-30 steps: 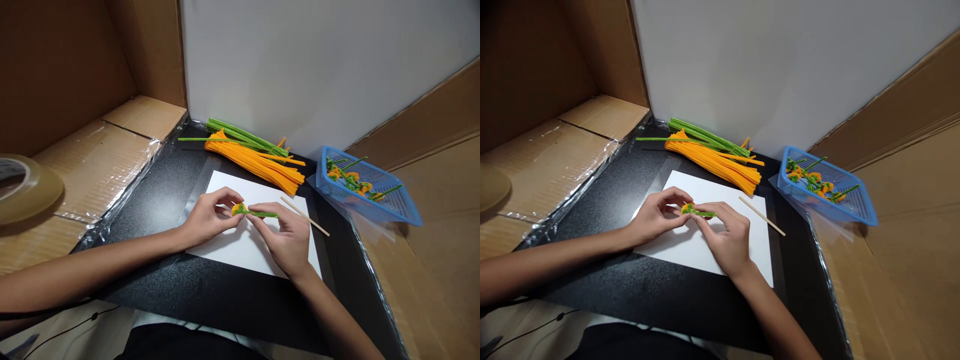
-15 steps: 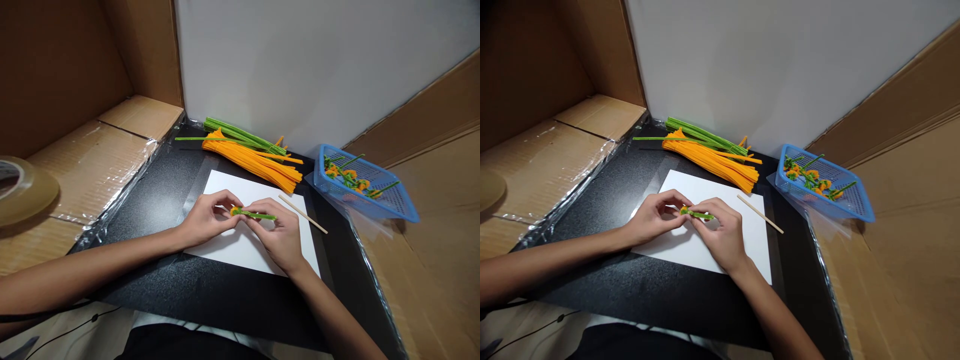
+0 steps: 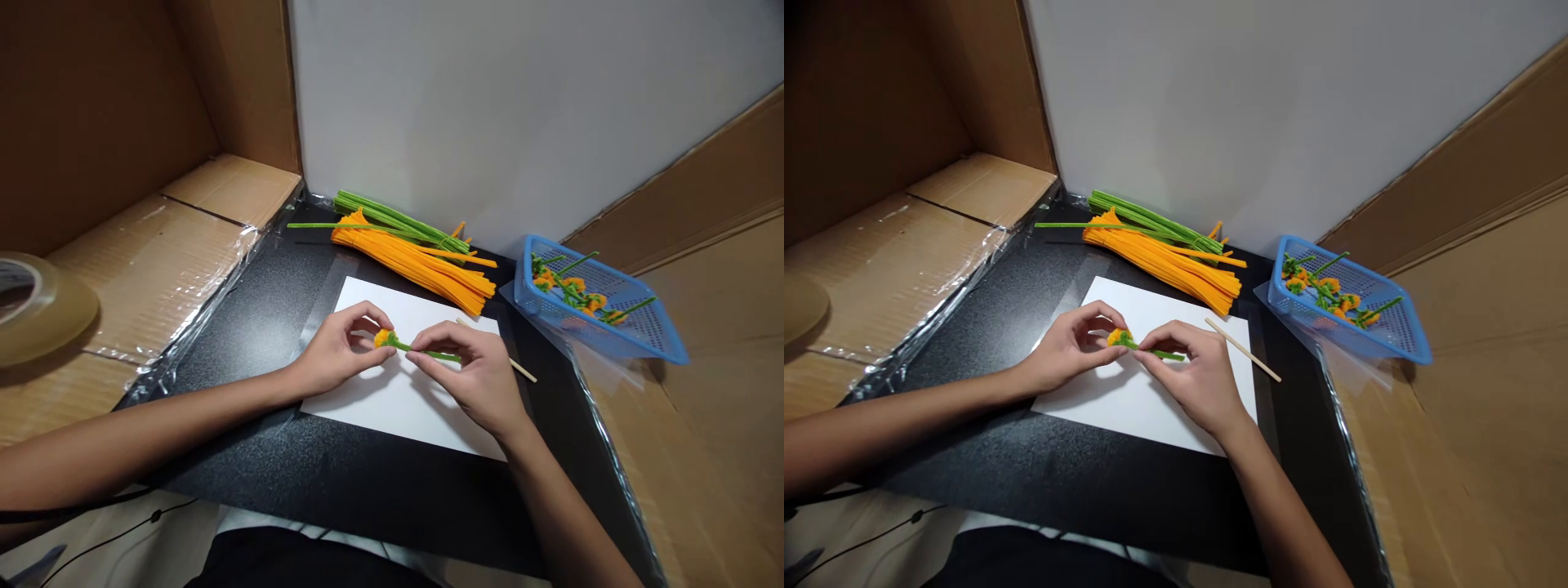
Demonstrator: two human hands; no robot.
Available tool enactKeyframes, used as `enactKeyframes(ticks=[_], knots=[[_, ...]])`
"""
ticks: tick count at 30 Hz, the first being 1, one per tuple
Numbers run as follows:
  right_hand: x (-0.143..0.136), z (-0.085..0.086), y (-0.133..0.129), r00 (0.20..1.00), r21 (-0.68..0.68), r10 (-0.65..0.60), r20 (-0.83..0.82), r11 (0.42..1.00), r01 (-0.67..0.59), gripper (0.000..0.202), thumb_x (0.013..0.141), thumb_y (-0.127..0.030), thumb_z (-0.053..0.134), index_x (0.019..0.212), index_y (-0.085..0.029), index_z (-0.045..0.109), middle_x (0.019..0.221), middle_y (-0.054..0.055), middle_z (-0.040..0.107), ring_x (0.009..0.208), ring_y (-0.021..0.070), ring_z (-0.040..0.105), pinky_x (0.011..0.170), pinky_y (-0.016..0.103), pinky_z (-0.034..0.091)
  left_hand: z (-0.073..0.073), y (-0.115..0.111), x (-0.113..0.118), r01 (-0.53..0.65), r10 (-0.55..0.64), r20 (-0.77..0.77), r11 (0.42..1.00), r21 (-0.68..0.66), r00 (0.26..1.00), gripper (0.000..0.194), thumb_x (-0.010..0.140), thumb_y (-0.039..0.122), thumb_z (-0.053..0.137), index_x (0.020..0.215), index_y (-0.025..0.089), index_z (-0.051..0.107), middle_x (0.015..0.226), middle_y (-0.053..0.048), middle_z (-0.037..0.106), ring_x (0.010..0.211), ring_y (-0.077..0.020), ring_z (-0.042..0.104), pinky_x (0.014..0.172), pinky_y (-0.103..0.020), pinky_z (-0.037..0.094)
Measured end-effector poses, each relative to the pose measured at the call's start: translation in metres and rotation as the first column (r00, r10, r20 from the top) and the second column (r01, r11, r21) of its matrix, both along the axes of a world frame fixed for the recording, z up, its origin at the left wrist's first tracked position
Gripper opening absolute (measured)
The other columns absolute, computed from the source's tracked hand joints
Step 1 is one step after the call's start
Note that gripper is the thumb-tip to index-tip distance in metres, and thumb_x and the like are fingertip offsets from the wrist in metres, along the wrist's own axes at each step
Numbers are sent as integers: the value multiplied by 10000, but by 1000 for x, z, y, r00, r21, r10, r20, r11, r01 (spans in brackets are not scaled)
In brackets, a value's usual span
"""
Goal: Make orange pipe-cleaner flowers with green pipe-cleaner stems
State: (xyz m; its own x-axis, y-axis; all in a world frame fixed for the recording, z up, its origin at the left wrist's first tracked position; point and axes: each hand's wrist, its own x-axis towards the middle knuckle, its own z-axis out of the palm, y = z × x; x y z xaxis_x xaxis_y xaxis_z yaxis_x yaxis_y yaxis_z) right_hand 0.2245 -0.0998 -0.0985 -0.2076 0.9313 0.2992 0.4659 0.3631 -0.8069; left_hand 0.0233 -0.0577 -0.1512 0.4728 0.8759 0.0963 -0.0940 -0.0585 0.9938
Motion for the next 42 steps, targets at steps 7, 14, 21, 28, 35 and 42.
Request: enactKeyframes(ticks=[7, 14, 21, 28, 35, 42], knots=[[-1, 3, -7, 993, 288, 20, 113, 956, -52, 135, 853, -100, 686, 783, -215, 697, 838, 40, 760, 778, 174, 727, 723, 301, 600, 4, 6, 0, 31, -21, 120, 996, -80, 993, 210, 863, 338, 709, 959, 155, 672, 975, -55, 688, 908, -164, 678, 835, -288, 556], [-10, 2, -9, 994, 203, -54, 94, 979, 34, 149, 809, -79, 679, 740, -209, 653, 879, 45, 776, 800, 187, 746, 748, 308, 618, 0, 7, 0, -38, 53, 212, 997, -73, 976, 246, 784, 298, 795, 947, 163, 669, 993, -54, 687, 991, -179, 665, 927, -309, 524], [-11, -1, -15, 973, 415, -136, 187, 909, 47, 169, 864, -42, 622, 870, -198, 687, 894, 53, 789, 861, 193, 770, 783, 294, 626, 0, 7, -1, 99, -88, 170, 993, -58, 982, 333, 848, 328, 736, 1144, 185, 680, 1140, -85, 656, 1038, -203, 636, 851, -318, 567], [-20, -3, -21, 931, 550, -47, 361, 817, -172, 274, 894, 1, 490, 1007, -168, 673, 995, 104, 781, 968, 202, 753, 876, 327, 631, -3, 8, 0, 96, -95, 255, 995, 6, 962, 226, 834, 245, 757, 1027, 167, 669, 1095, -70, 672, 1048, -184, 642, 947, -312, 509], [-21, -4, -19, 842, 702, -155, 517, 639, -313, 167, 930, -40, 552, 901, -128, 691, 963, 147, 788, 958, 254, 757, 809, 351, 644, 1, 8, -3, 63, -68, 66, 996, 69, 996, 239, 892, 293, 687, 1095, 166, 677, 1138, -94, 668, 1097, -205, 612, 885, -304, 526], [-16, 1, -18, 748, 689, -176, 640, 562, -458, 163, 906, -36, 602, 820, -126, 707, 955, 162, 784, 953, 273, 754, 776, 359, 644, 9, 11, -4, 60, -58, -20, 991, 117, 998, 229, 876, 283, 683, 1061, 147, 680, 1051, -81, 683, 959, -173, 662, 792, -273, 574]])
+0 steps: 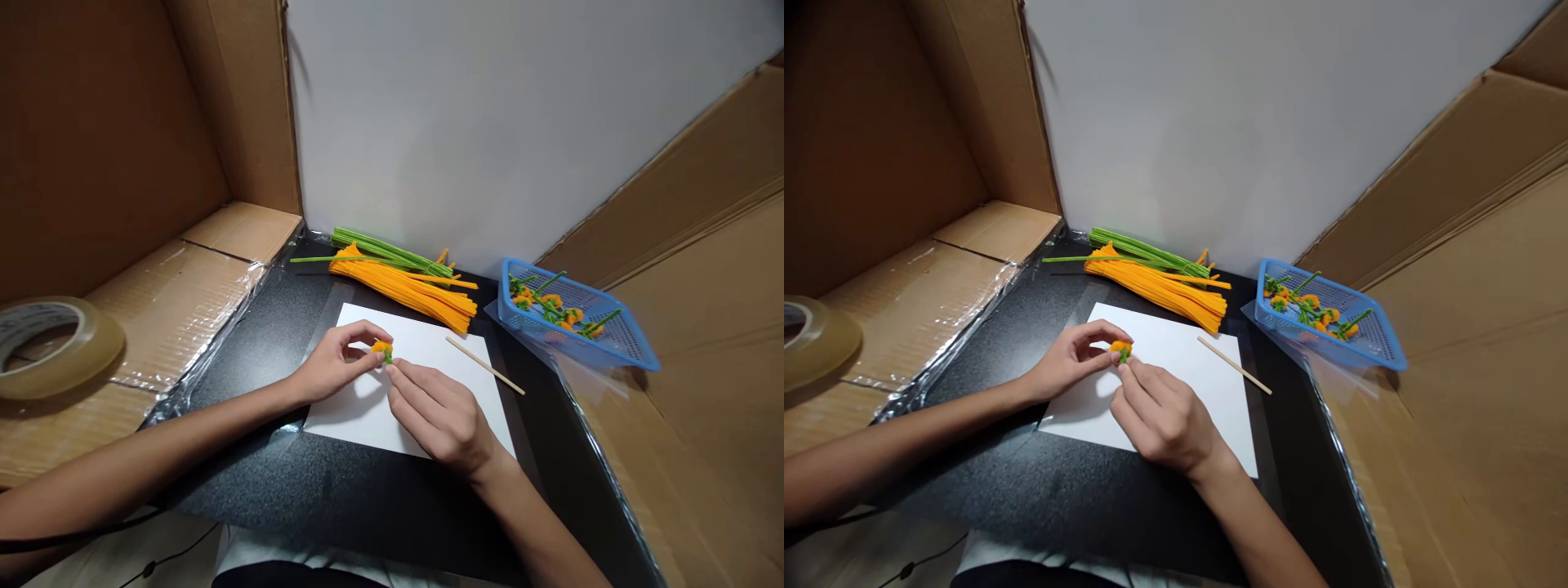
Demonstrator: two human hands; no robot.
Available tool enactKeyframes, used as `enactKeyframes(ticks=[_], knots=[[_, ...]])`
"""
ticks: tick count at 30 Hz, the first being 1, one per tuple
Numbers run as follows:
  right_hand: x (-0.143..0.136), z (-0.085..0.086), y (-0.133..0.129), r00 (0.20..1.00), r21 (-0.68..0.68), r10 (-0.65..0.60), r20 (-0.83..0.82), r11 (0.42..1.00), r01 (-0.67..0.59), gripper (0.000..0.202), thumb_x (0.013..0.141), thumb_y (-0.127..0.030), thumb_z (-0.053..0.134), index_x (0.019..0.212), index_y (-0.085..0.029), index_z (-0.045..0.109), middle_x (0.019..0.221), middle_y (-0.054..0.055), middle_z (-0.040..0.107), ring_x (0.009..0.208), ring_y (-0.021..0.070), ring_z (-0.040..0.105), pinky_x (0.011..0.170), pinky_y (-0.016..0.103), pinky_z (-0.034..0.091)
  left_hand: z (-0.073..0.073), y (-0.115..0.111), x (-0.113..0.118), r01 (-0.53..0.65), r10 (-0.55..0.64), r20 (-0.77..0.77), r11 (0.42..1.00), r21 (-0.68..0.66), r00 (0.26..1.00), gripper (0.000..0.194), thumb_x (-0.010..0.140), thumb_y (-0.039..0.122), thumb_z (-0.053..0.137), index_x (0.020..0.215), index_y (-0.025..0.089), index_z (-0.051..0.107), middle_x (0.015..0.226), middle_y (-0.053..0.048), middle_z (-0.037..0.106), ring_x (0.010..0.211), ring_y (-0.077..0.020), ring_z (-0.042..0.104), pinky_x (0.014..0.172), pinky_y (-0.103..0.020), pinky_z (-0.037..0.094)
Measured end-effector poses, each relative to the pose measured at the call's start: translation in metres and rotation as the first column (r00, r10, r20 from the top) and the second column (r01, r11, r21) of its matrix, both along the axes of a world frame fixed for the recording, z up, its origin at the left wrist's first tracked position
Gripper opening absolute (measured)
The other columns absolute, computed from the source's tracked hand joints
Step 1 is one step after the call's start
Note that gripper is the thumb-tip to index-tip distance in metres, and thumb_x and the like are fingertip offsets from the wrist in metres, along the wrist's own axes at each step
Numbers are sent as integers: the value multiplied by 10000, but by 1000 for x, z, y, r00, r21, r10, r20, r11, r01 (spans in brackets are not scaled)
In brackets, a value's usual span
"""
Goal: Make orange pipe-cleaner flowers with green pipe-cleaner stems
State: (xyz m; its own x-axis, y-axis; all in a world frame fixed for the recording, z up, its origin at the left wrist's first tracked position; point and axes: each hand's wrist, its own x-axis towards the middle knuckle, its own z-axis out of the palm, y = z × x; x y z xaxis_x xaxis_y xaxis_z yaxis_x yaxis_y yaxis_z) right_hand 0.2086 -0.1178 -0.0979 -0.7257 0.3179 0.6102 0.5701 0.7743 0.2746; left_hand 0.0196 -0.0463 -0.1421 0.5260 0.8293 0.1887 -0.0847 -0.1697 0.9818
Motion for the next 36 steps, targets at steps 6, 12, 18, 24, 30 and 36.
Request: enactKeyframes(ticks=[6, 12, 18, 24, 30, 36], knots=[[2, -12, 4, 969, -222, 42, -242, 970, -97, 245, 926, -52, 559, 1110, -162, 677, 1038, 131, 773, 1019, 243, 737, 841, 371, 642, 3, -4, -2, -17, 61, -158, 963, 268, 986, 125, 861, 142, 615, 946, 156, 706, 1006, -69, 701, 940, -161, 668, 744, -238, 574], [-13, -29, 3, 625, -644, -479, -617, 763, -52, 359, 821, -153, 750, 1150, -258, 654, 1038, 47, 698, 890, 183, 699, 780, 330, 635, -1, -10, 1, -217, 233, -27, 940, 264, 972, 94, 864, 146, 641, 954, 163, 657, 1011, -60, 681, 945, -153, 673, 756, -247, 602], [-26, -37, 1, 420, -689, -554, -719, 648, -326, 172, 828, -206, 765, 983, -275, 741, 1097, 52, 648, 1036, 190, 676, 796, 296, 633, -1, -21, 3, -264, 265, 41, 905, 335, 963, 52, 871, 162, 666, 919, 169, 646, 1033, -73, 671, 993, -166, 662, 736, -237, 604], [-21, -41, 3, 443, -624, -492, -750, 748, -227, 136, 846, -158, 733, 899, -272, 786, 1085, 63, 685, 1054, 205, 684, 904, 370, 613, -2, -25, 5, -314, 351, -27, 866, 389, 936, 59, 882, 208, 689, 921, 192, 730, 959, -57, 726, 939, -165, 657, 725, -250, 543], [-13, -43, 5, 601, -516, -369, -710, 852, -86, 196, 867, -98, 690, 938, -252, 787, 1144, 85, 684, 960, 183, 706, 833, 352, 627, 4, -26, 6, -285, 279, -115, 958, -41, 953, 211, 828, 375, 750, 898, 178, 780, 889, -62, 765, 746, -164, 650, 636, -263, 485], [-6, -39, 7, 730, -475, -286, -620, 878, -60, 230, 856, -67, 695, 956, -255, 781, 1122, 87, 730, 976, 205, 680, 768, 357, 589, 2, -17, 7, -114, 124, 7, 932, -344, 992, 317, 717, 427, 832, 832, 141, 760, 840, -62, 761, 760, -166, 663, 736, -275, 509]])
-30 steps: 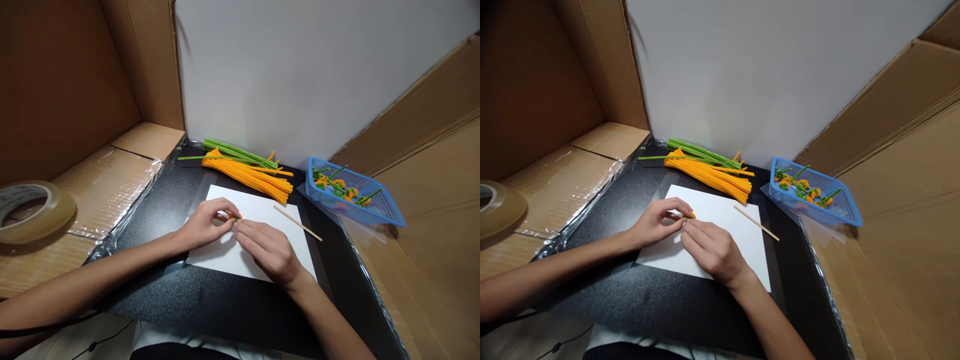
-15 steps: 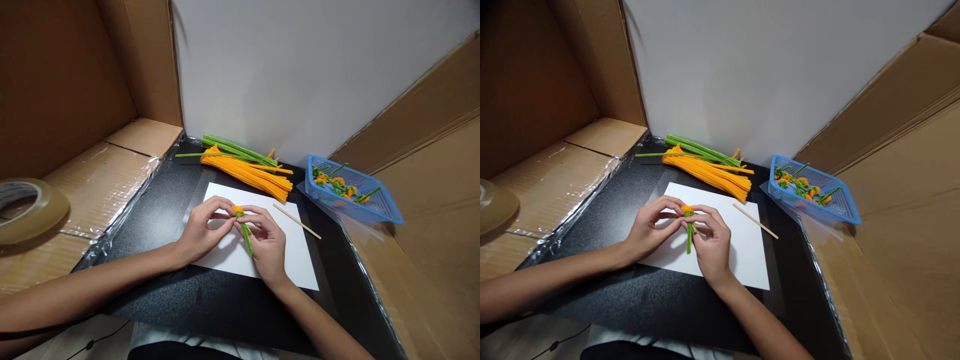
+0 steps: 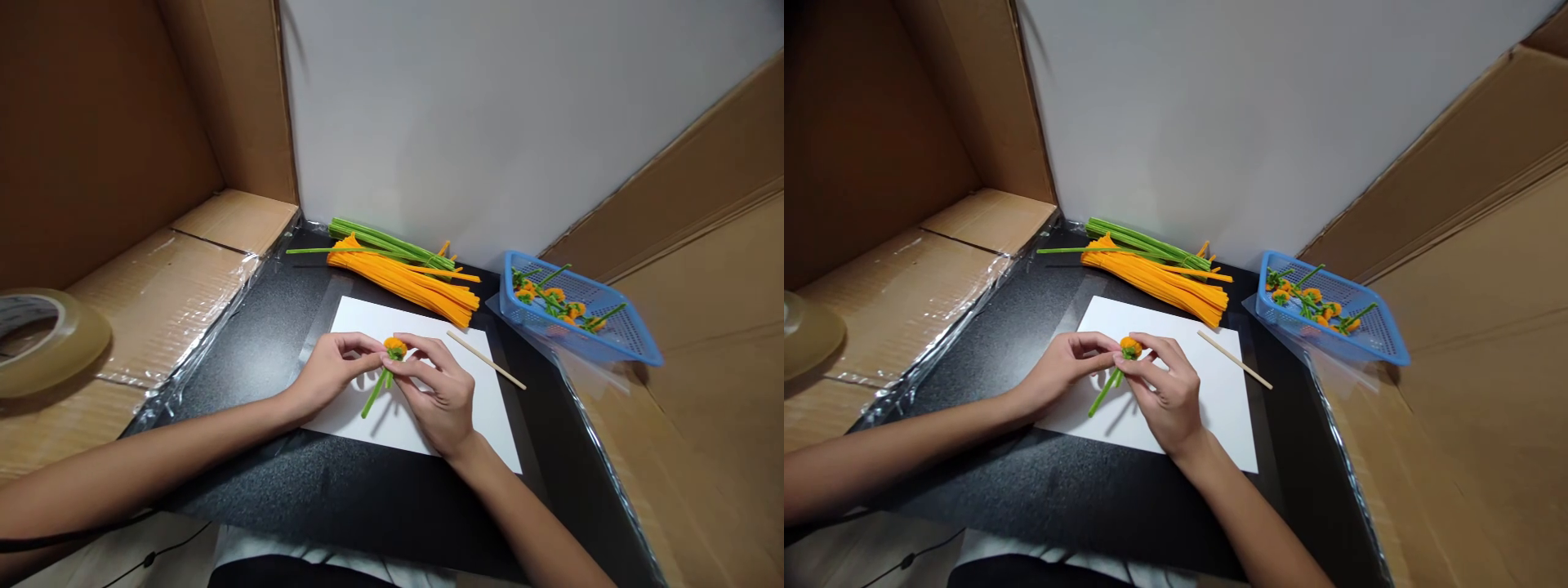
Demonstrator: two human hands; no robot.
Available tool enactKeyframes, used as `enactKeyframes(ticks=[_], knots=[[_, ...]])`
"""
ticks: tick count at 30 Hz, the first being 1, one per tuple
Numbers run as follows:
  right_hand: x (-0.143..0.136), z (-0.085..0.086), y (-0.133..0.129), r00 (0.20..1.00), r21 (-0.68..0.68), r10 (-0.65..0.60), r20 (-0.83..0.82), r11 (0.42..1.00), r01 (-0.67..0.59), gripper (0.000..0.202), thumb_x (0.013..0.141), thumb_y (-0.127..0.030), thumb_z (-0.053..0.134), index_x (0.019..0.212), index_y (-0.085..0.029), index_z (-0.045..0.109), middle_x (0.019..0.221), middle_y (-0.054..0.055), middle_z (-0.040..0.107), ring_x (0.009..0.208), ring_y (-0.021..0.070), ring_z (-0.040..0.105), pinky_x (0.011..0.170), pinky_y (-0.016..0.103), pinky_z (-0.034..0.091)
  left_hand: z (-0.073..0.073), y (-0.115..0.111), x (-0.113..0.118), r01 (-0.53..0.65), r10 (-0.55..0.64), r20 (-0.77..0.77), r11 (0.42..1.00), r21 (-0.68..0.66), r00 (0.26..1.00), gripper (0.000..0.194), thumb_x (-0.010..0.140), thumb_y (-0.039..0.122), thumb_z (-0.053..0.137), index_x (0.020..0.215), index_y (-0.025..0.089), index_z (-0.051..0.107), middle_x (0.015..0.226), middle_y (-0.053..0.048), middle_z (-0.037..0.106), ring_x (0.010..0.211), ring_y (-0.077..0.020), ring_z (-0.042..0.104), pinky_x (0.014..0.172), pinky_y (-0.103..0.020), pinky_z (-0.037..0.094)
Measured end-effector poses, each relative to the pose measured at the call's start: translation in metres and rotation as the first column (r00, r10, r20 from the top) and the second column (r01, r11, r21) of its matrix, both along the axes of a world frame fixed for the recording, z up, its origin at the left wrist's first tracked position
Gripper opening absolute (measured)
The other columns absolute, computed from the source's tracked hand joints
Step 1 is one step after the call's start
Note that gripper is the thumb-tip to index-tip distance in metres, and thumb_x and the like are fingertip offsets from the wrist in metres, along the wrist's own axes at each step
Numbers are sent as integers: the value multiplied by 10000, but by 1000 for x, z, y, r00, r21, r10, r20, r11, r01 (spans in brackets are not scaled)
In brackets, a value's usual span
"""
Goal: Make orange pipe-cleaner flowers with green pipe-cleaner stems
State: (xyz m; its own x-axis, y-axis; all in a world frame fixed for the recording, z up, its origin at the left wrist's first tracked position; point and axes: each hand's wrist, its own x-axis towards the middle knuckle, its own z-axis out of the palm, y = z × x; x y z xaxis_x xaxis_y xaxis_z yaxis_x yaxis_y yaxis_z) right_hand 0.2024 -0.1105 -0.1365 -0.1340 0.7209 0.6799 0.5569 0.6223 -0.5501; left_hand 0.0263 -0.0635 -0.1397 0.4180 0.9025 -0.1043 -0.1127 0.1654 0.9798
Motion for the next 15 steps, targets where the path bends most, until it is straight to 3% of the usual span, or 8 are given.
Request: enactKeyframes(ticks=[5, 10, 15], knots=[[5, 6, 2, 999, -53, 53, -9, 997, -53, 247, 864, -73, 690, 1018, -250, 766, 1060, 74, 756, 967, 195, 697, 832, 362, 581, 0, 3, -2, 47, -45, -40, 997, 57, 998, 282, 740, 392, 807, 827, 132, 743, 792, -49, 721, 697, -140, 618, 657, -247, 473], [5, 5, 4, 988, -171, 53, -145, 982, -77, 190, 860, -96, 683, 938, -242, 774, 983, 58, 780, 898, 192, 725, 718, 306, 590, 2, 4, -3, 62, -49, -96, 990, 129, 994, 216, 749, 325, 780, 793, 118, 736, 709, -27, 666, 625, -106, 542, 589, -225, 406], [6, 6, 5, 975, -245, 54, -216, 964, -108, 185, 826, -78, 696, 882, -234, 778, 970, 63, 772, 899, 197, 723, 701, 292, 575, 4, 3, -2, 62, -44, -118, 987, 148, 992, 211, 740, 323, 783, 773, 121, 734, 632, -3, 628, 567, -86, 470, 552, -214, 366]])
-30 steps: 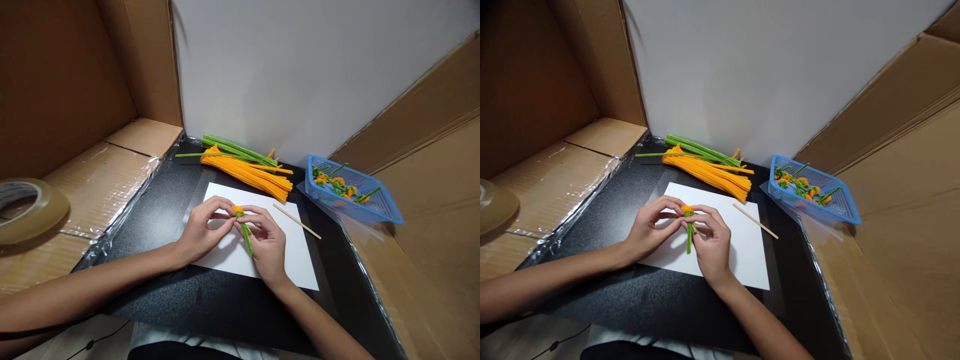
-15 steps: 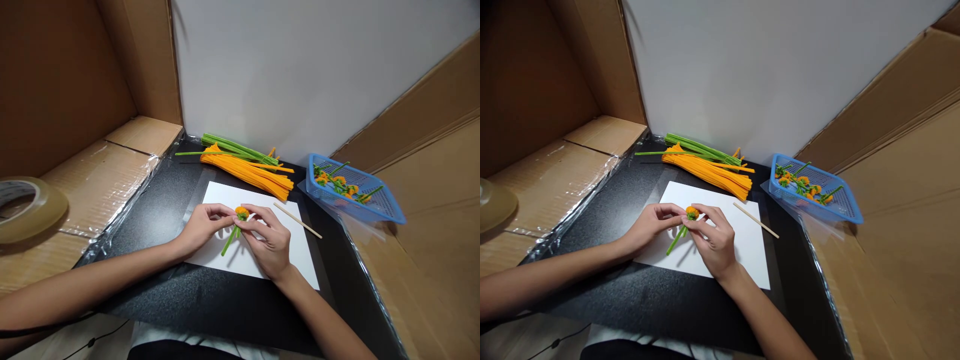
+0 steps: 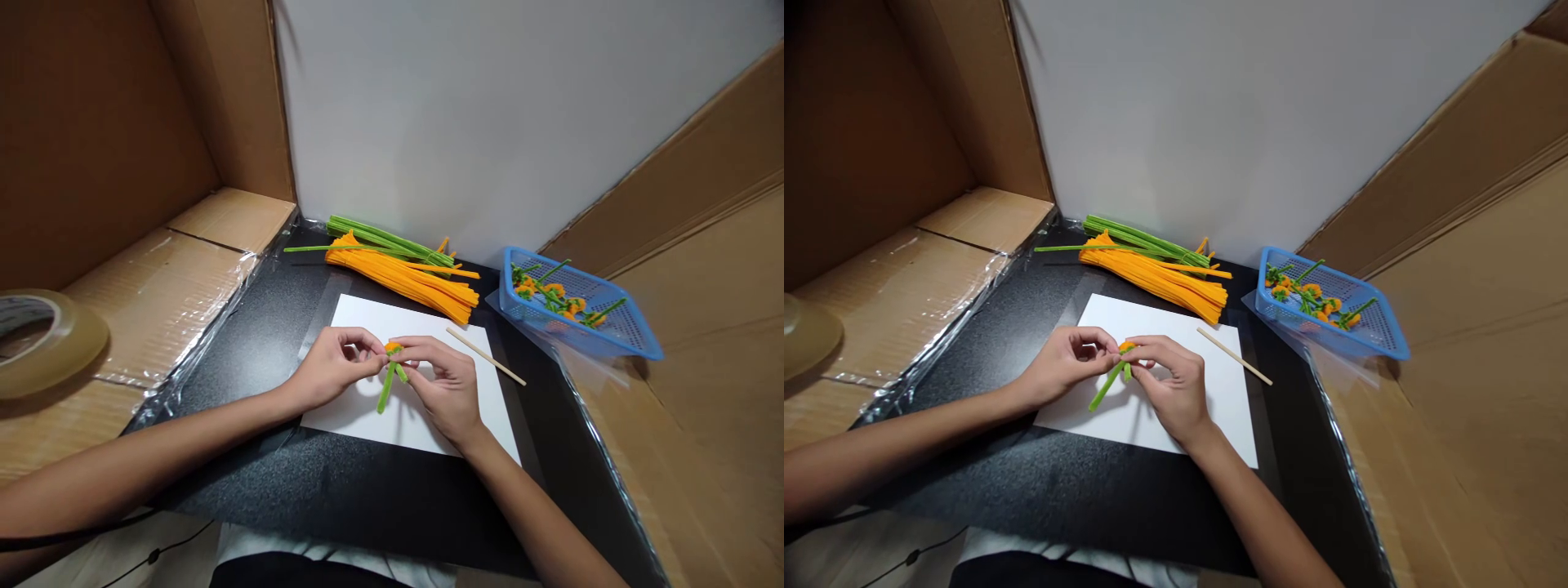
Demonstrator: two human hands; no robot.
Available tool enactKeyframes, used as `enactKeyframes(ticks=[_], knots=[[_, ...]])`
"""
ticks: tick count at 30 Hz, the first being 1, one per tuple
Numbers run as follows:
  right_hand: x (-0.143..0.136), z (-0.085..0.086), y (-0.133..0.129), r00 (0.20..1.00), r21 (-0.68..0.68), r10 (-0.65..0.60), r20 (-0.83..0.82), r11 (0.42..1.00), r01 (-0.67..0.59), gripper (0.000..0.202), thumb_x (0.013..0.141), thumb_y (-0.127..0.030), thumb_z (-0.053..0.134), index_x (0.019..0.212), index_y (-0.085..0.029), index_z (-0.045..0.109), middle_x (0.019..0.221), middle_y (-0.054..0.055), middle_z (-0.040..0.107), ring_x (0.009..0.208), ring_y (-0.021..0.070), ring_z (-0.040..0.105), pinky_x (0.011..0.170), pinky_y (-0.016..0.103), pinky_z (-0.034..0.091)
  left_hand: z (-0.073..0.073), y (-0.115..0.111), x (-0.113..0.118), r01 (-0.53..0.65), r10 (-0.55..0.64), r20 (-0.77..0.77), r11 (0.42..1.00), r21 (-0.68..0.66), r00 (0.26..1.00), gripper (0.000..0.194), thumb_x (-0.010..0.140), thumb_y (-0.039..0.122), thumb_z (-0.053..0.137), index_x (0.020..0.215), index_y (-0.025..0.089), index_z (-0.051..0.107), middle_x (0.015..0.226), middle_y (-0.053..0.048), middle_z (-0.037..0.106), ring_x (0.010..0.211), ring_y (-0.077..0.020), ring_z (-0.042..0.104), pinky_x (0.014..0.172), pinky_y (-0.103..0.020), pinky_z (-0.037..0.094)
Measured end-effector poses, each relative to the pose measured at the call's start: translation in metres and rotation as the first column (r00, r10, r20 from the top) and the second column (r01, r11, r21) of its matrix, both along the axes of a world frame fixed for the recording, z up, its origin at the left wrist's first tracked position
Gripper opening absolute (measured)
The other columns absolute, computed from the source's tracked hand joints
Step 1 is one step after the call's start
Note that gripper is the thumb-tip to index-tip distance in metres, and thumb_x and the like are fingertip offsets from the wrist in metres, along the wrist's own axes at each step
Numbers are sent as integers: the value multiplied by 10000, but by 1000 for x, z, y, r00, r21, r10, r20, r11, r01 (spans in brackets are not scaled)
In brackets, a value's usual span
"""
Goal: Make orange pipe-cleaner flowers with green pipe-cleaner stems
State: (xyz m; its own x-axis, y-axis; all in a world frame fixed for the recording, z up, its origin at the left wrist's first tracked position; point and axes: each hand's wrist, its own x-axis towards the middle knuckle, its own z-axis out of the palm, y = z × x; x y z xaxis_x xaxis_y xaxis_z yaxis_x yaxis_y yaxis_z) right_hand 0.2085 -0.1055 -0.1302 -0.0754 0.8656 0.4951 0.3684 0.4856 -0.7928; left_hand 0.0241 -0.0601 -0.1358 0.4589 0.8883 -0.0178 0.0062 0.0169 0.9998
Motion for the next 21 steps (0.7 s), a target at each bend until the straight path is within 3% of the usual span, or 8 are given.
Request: enactKeyframes(ticks=[4, 7, 11, 15, 21], knots=[[2, 3, 1, 998, -25, 45, 54, 999, -44, 138, 820, -97, 709, 833, -225, 762, 1043, 72, 718, 869, 179, 696, 657, 270, 549, 1, 2, -1, 39, -38, -22, 999, 16, 999, 243, 778, 369, 763, 831, 133, 765, 719, -38, 703, 597, -104, 534, 570, -225, 389], [3, 5, 1, 989, -18, 109, 96, 994, -108, 121, 837, -118, 705, 815, -224, 758, 1025, 69, 695, 863, 175, 681, 723, 299, 566, 6, 7, -4, 113, -109, -61, 992, 57, 992, 259, 795, 393, 751, 837, 140, 783, 758, -58, 741, 616, -117, 572, 579, -229, 411], [4, 6, 1, 986, -25, 122, 116, 992, -120, 132, 825, -108, 717, 809, -231, 761, 1014, 60, 675, 889, 178, 660, 738, 303, 559, 14, 15, -7, 227, -199, -178, 963, 149, 964, 206, 796, 348, 745, 818, 146, 784, 720, -45, 741, 572, -100, 531, 541, -211, 395], [7, 6, 2, 983, -65, 138, 122, 989, -131, 142, 813, -93, 717, 797, -227, 759, 1019, 58, 669, 878, 170, 650, 686, 274, 540, 15, 17, -8, 287, -250, -233, 947, 144, 940, 194, 820, 332, 721, 827, 143, 764, 745, -40, 740, 571, -90, 520, 546, -205, 395], [7, 7, 2, 986, -32, 123, 110, 992, -120, 130, 842, -115, 701, 827, -227, 766, 930, 48, 719, 842, 175, 687, 775, 317, 567, 10, 11, -8, 284, -215, -292, 934, 216, 932, 216, 892, 362, 643, 887, 155, 706, 756, -13, 680, 591, -98, 517, 540, -206, 386]])
